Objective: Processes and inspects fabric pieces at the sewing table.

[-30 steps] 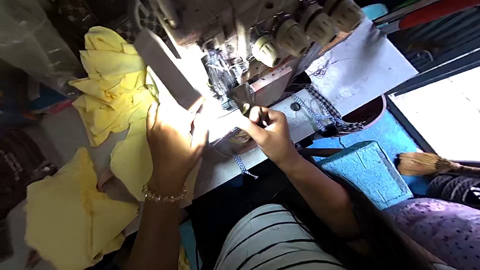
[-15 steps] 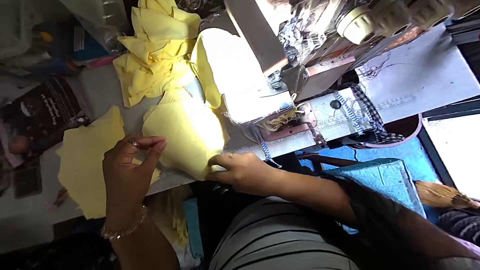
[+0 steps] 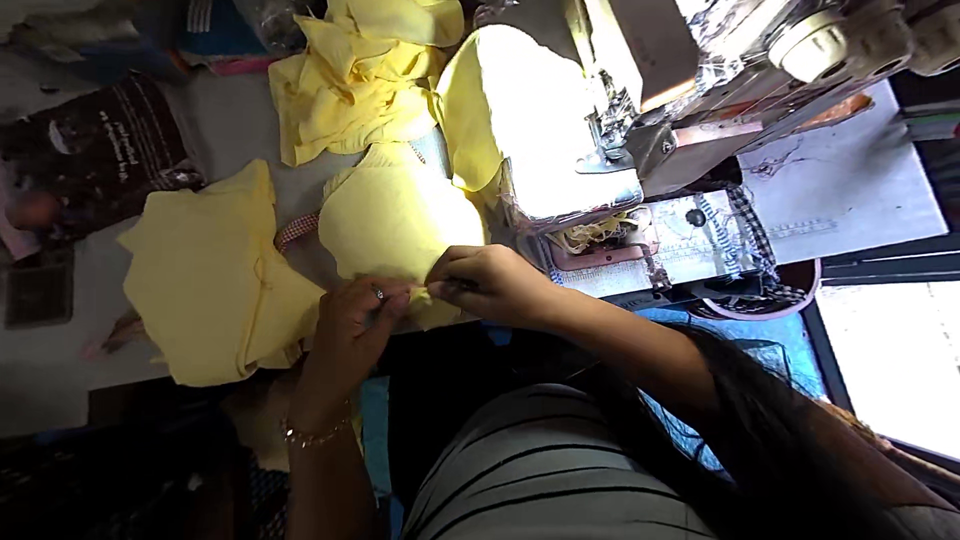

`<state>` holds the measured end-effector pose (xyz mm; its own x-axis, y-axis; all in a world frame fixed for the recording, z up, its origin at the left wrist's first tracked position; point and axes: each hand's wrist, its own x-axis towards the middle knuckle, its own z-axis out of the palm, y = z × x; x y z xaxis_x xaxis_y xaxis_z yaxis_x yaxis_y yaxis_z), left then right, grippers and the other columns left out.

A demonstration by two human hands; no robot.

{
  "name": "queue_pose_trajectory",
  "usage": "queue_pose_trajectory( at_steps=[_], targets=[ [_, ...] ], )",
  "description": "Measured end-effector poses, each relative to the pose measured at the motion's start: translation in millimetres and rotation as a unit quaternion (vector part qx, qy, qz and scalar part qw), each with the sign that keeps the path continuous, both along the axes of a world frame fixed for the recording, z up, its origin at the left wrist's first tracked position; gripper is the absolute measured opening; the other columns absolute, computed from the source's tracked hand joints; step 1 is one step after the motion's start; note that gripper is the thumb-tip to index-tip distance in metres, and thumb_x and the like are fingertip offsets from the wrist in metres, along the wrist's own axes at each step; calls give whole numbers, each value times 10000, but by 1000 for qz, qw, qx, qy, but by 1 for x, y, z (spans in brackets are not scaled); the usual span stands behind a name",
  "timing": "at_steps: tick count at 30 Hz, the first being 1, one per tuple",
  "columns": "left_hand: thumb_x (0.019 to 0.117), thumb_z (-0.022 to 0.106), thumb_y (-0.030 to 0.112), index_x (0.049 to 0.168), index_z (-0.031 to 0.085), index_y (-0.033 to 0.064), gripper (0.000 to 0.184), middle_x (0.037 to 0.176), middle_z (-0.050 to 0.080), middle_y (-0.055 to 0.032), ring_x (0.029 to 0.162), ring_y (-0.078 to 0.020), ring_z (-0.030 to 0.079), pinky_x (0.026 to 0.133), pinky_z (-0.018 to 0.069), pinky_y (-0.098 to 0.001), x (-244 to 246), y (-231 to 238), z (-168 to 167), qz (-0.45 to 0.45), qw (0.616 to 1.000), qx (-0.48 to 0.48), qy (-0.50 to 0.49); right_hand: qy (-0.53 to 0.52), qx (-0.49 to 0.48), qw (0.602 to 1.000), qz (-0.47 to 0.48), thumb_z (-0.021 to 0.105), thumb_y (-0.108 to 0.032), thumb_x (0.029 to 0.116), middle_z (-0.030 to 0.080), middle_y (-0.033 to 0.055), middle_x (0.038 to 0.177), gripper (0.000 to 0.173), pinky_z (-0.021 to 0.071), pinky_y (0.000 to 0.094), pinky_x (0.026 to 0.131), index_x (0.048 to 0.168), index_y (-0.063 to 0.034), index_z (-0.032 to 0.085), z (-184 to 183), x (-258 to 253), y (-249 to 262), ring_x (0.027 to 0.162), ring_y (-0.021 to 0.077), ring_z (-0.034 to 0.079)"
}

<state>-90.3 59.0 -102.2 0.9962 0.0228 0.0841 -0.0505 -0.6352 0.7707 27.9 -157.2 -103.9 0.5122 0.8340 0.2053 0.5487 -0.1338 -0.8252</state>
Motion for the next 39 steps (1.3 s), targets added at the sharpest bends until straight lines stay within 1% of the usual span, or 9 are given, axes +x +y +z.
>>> queue_pose_trajectory(
  at_steps=[3,9,16,25,28,30,32,36,39],
  targets=[
    [1013,578,321,1035,756,76,304,1083,707,-10,1058,-118,624,996,411,-488,0,-2,3,19,1000,-2,-6,31,-8,999,-8,597,-180,1025,698,42,928,225,536,244,687,949,-33,749,3,3,0,769,67,636],
    [985,638,236,1043,754,84,200,1002,718,19,955,-33,641,909,493,-297,3,-9,3,77,996,-41,-9,43,-5,999,-22,594,-182,1027,679,14,882,228,494,190,640,918,-43,740,4,2,0,718,21,592],
    [958,696,184,1018,741,92,118,972,722,65,945,35,650,875,525,-175,6,-15,8,106,989,-95,-41,97,5,994,-47,668,-204,994,688,-27,921,187,485,164,621,1105,-77,750,15,-3,-1,699,-11,569],
    [960,693,216,1006,735,121,113,987,713,98,995,28,620,947,471,-231,3,-13,11,111,986,-105,-63,108,42,990,-80,759,-136,922,685,-31,824,93,401,131,526,973,-59,763,21,-5,13,583,-34,488],
    [992,645,287,1038,730,133,182,1017,706,102,1021,22,616,994,458,-275,0,-10,11,81,991,-94,-49,74,67,993,-62,782,-129,894,680,-1,922,95,417,139,517,952,-62,747,20,-7,12,610,-11,503],
    [996,617,340,997,749,132,247,1035,717,70,1066,-25,612,1086,343,-436,-4,-6,10,48,996,-71,-30,-40,42,997,-41,783,-154,878,673,50,1021,87,509,236,555,920,-85,750,18,-13,6,671,75,586],
    [1000,607,362,1033,768,147,270,1086,729,58,1113,-52,630,1117,336,-493,-9,-2,5,32,999,-37,-14,-110,-3,994,-14,777,-163,868,709,90,1062,72,566,364,586,896,-97,778,9,-22,-5,706,165,670],
    [950,698,247,1233,698,87,325,1121,734,7,1042,-52,673,994,522,-316,-10,-5,-11,49,998,-39,-24,-112,-19,993,-34,734,-181,917,712,72,1046,106,568,353,587,963,-91,767,-6,-30,-23,722,157,676],
    [872,779,324,1182,717,87,395,1025,689,-45,943,-165,622,948,408,-490,-2,-15,-19,58,996,26,-63,-107,9,991,-83,720,-149,926,695,79,1030,120,576,333,627,1015,-79,762,-1,-23,-23,787,154,675]
  ],
)
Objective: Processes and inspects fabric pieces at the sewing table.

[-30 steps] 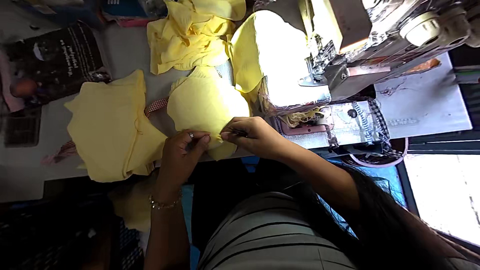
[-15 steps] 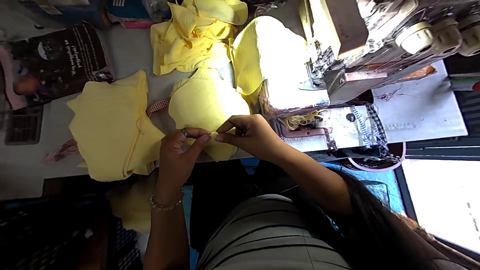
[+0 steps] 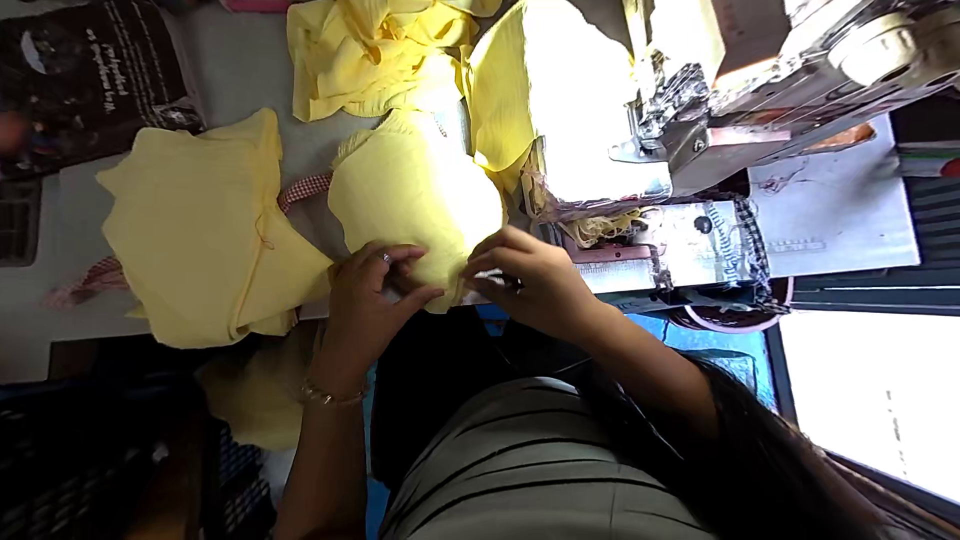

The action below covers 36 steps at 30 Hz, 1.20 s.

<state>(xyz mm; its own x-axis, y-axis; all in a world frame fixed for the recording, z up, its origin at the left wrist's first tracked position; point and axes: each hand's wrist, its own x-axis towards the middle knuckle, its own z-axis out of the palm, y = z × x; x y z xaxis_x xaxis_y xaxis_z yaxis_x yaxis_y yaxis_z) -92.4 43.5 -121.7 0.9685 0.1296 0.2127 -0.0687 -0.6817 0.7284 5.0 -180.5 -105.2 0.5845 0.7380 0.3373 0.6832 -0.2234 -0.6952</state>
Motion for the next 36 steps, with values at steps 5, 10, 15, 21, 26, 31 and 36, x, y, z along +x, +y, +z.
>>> queue_pose_trajectory(
  at_steps=[5,10,15,21,26,31,36],
  targets=[
    [941,715,309,888,775,95,229,867,686,-76,892,-257,609,943,320,-548,15,0,5,17,995,93,-41,12,31,999,-17,700,-162,953,668,44,1017,122,506,188,610,1026,-88,764,11,6,5,760,53,598],
    [1019,604,314,926,747,78,291,914,695,-53,907,-206,613,934,346,-536,17,13,23,-6,999,33,3,-60,52,997,-4,672,-102,951,679,101,1076,138,527,227,579,1045,-69,767,4,6,5,712,85,622],
    [1035,569,334,949,739,87,312,893,668,-7,892,-122,594,959,340,-502,21,21,26,-5,1000,-6,3,-143,83,986,-7,685,-74,935,668,173,1128,168,508,251,562,1079,-70,771,-3,17,18,687,137,616],
    [1023,583,257,927,713,68,249,877,648,16,837,-50,574,838,426,-312,21,21,36,-30,998,-55,18,-253,69,965,23,702,19,854,678,217,1158,329,500,322,543,1137,-134,769,6,25,40,709,252,641],
    [1029,568,144,1053,712,43,177,993,676,-28,887,-56,630,816,519,-224,9,25,46,-31,997,-72,-3,-224,116,965,71,709,-5,863,726,145,1019,139,538,309,624,970,-56,783,18,33,59,771,221,671],
    [995,664,247,1108,718,41,241,1122,692,-79,1069,-144,634,978,494,-370,-73,111,63,149,987,67,2,-94,149,983,42,634,6,918,674,96,926,134,524,147,747,1006,28,733,70,32,40,836,42,625],
    [869,772,158,980,713,-11,211,1020,652,-116,978,-190,602,914,488,-433,-75,159,45,172,982,38,68,-67,140,986,64,663,-94,951,619,-14,827,118,463,82,681,1000,-41,757,91,14,23,763,-49,556]
  ],
)
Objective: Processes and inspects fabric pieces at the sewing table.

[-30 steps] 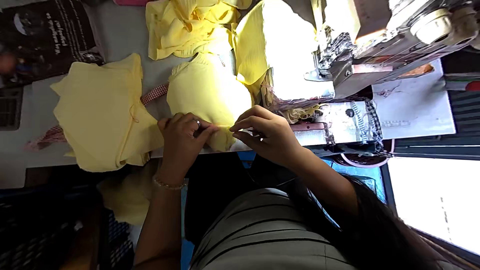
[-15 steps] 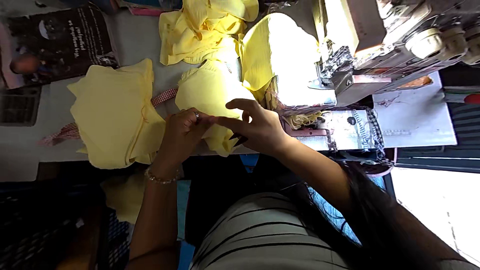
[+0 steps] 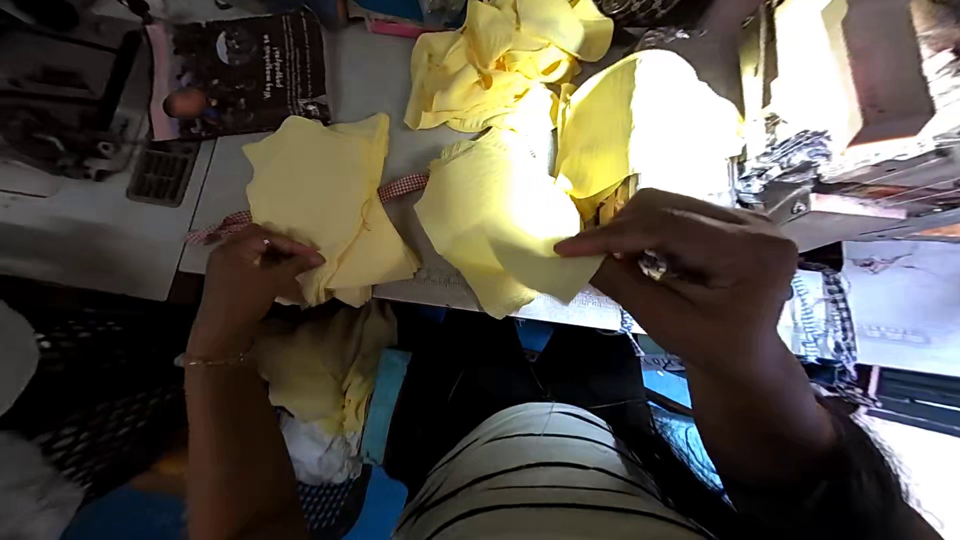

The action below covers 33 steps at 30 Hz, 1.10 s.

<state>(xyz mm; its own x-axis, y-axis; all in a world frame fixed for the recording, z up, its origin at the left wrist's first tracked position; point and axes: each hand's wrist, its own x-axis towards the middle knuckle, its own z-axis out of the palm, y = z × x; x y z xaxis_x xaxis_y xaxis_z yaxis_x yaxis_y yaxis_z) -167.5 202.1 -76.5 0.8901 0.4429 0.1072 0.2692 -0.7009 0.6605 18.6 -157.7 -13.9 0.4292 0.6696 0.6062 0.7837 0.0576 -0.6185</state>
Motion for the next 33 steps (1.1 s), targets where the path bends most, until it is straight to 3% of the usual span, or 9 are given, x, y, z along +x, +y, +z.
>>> queue_pose_trajectory(
  at_steps=[4,8,11,14,18,21,25,28,33],
  targets=[
    [976,676,208,971,698,-78,288,992,672,-201,965,-278,622,907,469,-540,6,6,4,4,999,25,18,8,-12,1000,8,672,-167,969,600,-47,761,128,417,76,633,995,-87,769,-1,-9,-4,702,-62,518],
    [1043,559,335,1069,663,-95,443,1040,670,-224,976,-238,625,912,481,-471,18,10,12,25,997,71,-14,-10,-31,999,-28,674,-178,959,590,-33,710,162,368,88,557,973,-63,787,-11,-4,-5,619,-55,466],
    [1098,437,346,1150,581,-169,538,1080,616,-374,1051,-471,599,976,385,-669,43,10,24,35,991,112,-64,-10,-38,997,-63,685,-197,955,673,4,799,165,437,174,655,957,-68,789,-21,4,3,713,14,550],
    [1123,294,374,1185,532,-176,602,1035,614,-297,983,-247,603,925,463,-391,91,4,32,76,980,127,-135,44,-24,995,-83,703,-195,955,728,49,992,156,495,261,842,967,-59,779,-38,19,16,934,92,633],
    [1037,373,252,1267,422,-79,406,1129,493,-40,1027,59,478,909,401,-151,133,-39,64,-49,986,-3,-161,147,13,984,-103,729,-118,921,725,-14,938,113,505,112,768,999,-39,749,-35,22,19,840,-59,621],
    [892,500,75,1352,366,-63,499,1126,532,-51,932,27,547,800,484,-181,140,-91,75,-157,976,-67,-133,187,28,977,-100,723,-75,918,722,-31,894,101,537,129,738,1004,-24,731,-25,12,7,793,-51,635],
    [1054,477,162,1316,458,16,301,1077,579,27,924,48,589,818,520,-176,136,-161,64,-194,960,-131,-154,171,68,981,-67,718,-107,929,724,-12,833,102,519,111,646,951,-10,735,-13,-14,-16,721,-53,624],
    [1089,435,221,1187,560,161,170,1014,595,179,923,107,573,817,495,-125,134,-196,51,-215,934,-205,-198,165,113,979,-22,678,-111,978,730,65,907,147,482,81,654,985,29,721,-4,-33,-32,760,-47,608],
    [1080,444,391,1032,677,331,245,930,666,257,856,132,620,739,521,-88,128,-237,41,-256,897,-294,-209,162,144,970,-109,718,-103,936,652,57,1109,88,467,56,629,926,-16,719,-1,-33,-47,738,-82,544]
  ],
)
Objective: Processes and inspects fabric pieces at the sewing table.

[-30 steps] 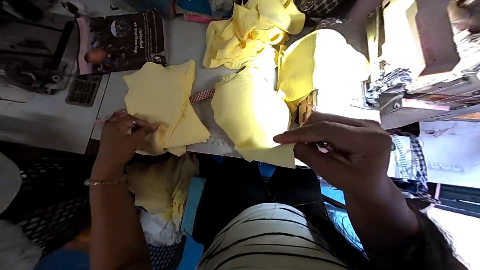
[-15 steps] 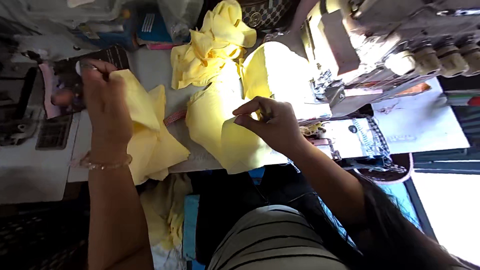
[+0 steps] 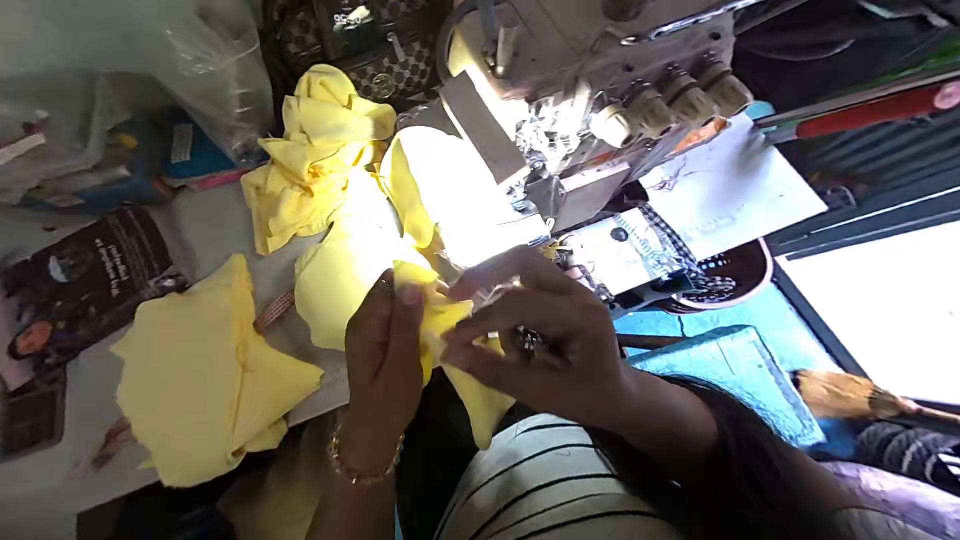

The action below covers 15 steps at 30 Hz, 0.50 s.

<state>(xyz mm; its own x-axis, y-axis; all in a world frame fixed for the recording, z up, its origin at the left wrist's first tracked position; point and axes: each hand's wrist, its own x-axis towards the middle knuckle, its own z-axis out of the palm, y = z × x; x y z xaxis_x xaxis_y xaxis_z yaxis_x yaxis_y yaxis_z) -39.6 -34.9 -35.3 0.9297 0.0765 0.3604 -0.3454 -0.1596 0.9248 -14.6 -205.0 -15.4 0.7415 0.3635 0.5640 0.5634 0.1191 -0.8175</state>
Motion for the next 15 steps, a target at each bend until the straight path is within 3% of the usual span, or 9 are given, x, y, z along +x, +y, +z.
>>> queue_pose_trajectory(
  at_steps=[3,6,9,12,15],
  targets=[
    [1064,529,271,1075,695,224,173,1009,686,179,926,60,647,801,553,-149,3,-7,-2,1,999,28,-24,59,-4,998,-34,746,-88,892,645,69,1155,71,531,97,625,902,-20,732,-12,13,-6,759,-45,601],
    [1002,646,230,1071,739,225,116,1038,725,151,925,7,694,798,597,-192,7,-8,1,8,1000,8,-8,116,-10,992,-42,747,-86,890,680,-13,915,57,461,91,536,918,-43,725,-21,19,-12,628,-61,538],
    [1015,624,292,1041,754,241,142,1031,720,147,909,-1,693,782,597,-194,11,-6,4,-2,1000,3,12,133,-5,990,-44,749,-67,888,662,-49,757,53,451,97,516,925,-40,722,-24,21,-16,575,-60,526],
    [1066,525,335,1044,721,255,214,1054,725,153,945,3,689,803,582,-195,15,-3,4,11,1000,23,16,102,-17,991,-80,756,-94,884,662,-40,809,60,463,90,556,921,-51,737,-27,23,-20,636,-62,547],
    [1017,624,188,1036,727,213,108,1034,731,151,895,12,694,775,593,-184,22,-3,0,53,998,35,-5,27,-61,990,-122,742,-149,905,634,30,1002,94,450,95,580,946,-67,765,-27,20,-23,713,-32,536]
  ],
)
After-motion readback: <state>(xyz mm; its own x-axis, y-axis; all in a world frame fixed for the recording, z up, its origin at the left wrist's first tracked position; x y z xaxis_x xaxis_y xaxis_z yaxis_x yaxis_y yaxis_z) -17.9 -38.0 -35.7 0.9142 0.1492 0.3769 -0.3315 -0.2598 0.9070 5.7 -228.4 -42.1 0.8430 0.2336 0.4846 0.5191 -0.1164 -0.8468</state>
